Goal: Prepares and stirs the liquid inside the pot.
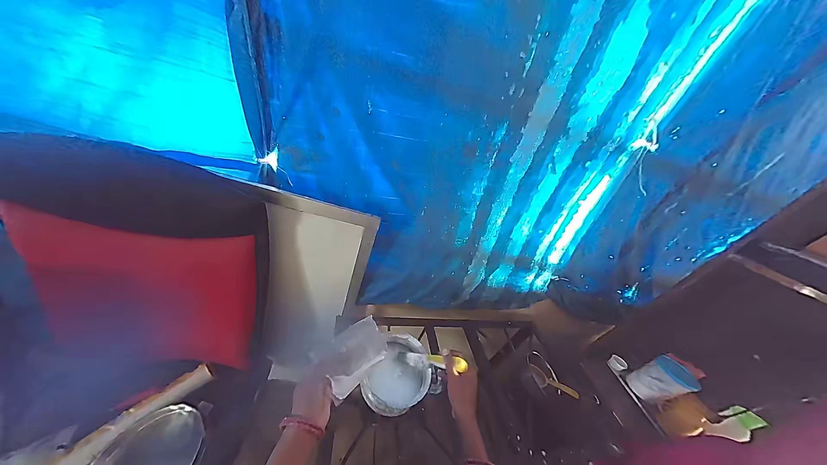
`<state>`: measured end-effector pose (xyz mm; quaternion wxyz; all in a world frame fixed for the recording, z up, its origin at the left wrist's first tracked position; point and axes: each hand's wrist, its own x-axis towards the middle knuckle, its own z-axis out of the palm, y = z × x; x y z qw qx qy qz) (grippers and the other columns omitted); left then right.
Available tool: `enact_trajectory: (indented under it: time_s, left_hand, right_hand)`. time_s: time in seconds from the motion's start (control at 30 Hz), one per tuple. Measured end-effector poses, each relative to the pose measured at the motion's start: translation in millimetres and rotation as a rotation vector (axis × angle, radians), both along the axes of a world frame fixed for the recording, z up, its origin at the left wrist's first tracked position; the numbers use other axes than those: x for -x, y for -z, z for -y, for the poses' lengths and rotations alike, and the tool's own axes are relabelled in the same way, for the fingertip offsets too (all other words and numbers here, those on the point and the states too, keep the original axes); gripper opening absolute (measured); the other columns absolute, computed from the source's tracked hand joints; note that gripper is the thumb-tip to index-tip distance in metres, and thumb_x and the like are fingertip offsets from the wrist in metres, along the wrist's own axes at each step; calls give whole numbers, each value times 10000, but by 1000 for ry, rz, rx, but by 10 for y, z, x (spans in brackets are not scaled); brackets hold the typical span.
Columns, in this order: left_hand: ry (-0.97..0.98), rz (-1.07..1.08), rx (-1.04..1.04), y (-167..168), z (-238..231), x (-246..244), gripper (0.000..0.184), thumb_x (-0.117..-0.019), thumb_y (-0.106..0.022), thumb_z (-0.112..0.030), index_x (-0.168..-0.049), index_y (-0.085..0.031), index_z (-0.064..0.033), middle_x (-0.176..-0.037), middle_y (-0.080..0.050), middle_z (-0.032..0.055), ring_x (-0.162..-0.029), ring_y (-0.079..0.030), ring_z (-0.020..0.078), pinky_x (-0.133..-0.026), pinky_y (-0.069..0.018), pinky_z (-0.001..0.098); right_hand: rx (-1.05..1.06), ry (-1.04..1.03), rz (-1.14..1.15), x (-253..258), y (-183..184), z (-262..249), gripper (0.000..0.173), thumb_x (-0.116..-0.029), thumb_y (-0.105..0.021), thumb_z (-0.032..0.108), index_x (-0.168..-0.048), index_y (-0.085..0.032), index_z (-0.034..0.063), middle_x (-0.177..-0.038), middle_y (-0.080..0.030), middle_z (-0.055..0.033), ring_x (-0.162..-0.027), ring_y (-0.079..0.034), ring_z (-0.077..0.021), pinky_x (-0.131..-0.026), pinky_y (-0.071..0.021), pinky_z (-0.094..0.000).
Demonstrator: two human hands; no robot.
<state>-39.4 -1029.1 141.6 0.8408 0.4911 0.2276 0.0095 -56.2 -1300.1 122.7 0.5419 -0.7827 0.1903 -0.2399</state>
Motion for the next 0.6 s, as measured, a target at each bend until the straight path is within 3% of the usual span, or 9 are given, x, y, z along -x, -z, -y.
enact_trajectory:
  time_s: [0.1,0.17,0.27,0.3,0.43,0.5,0.6]
  left_hand:
    - [6,6,18,-16,8,-16,279,-1086,-483,-184,-1155,-651,27,-996,-743,92,-874,-693,118,-782,-559,284]
    - [4,21,17,8,-10,-25,274,-1083,-488,-184,-1151,-652,24,-1001,-743,91,-885,-692,118,-789,-557,289]
    - [18,26,-7,11,-32,5,289,-1087,-474,-188,-1174,-648,25,-1046,-733,93,-931,-681,124,-831,-548,311]
    - [12,17,-18,7,-27,13,284,-1086,-478,-187,-1175,-649,22,-1042,-728,87,-913,-672,114,-813,-543,298]
    - [0,0,-5,13,-10,-26,257,-1081,-496,-183,-1161,-649,8,-1014,-724,69,-865,-661,93,-765,-535,267]
    - [-12,-1,14,34,-19,-36,259,-1078,-503,-187,-1168,-646,10,-1020,-727,77,-877,-672,103,-775,-545,277]
    - [-25,-14,40,76,15,-26,276,-1075,-511,-197,-1202,-621,21,-1048,-709,93,-908,-666,116,-801,-548,298]
  right_hand:
    - [-62,-185,-118,91,-143,-56,211,-990,-665,192,-1043,-714,-6,-894,-750,-104,-739,-728,-169,-694,-631,-354]
    - [78,-148,-174,160,-294,41,242,-993,-650,233,-1034,-717,4,-863,-739,-107,-744,-730,-199,-715,-629,-415]
    - [221,53,-99,80,-280,79,279,-992,-656,266,-1027,-728,-1,-826,-711,-153,-750,-691,-288,-732,-554,-542]
    - [196,51,-74,30,-215,43,277,-996,-658,259,-1043,-727,-5,-835,-713,-156,-744,-691,-283,-729,-561,-533]
    - [28,-238,-115,25,-175,-68,227,-982,-659,237,-1038,-725,28,-862,-732,-72,-691,-697,-146,-645,-606,-345]
    - [79,-221,-163,105,-278,8,232,-979,-659,256,-1042,-727,43,-892,-751,-72,-748,-726,-171,-701,-623,-385]
    - [200,15,-113,94,-226,82,288,-986,-667,282,-1023,-721,1,-848,-719,-143,-765,-707,-272,-742,-577,-518]
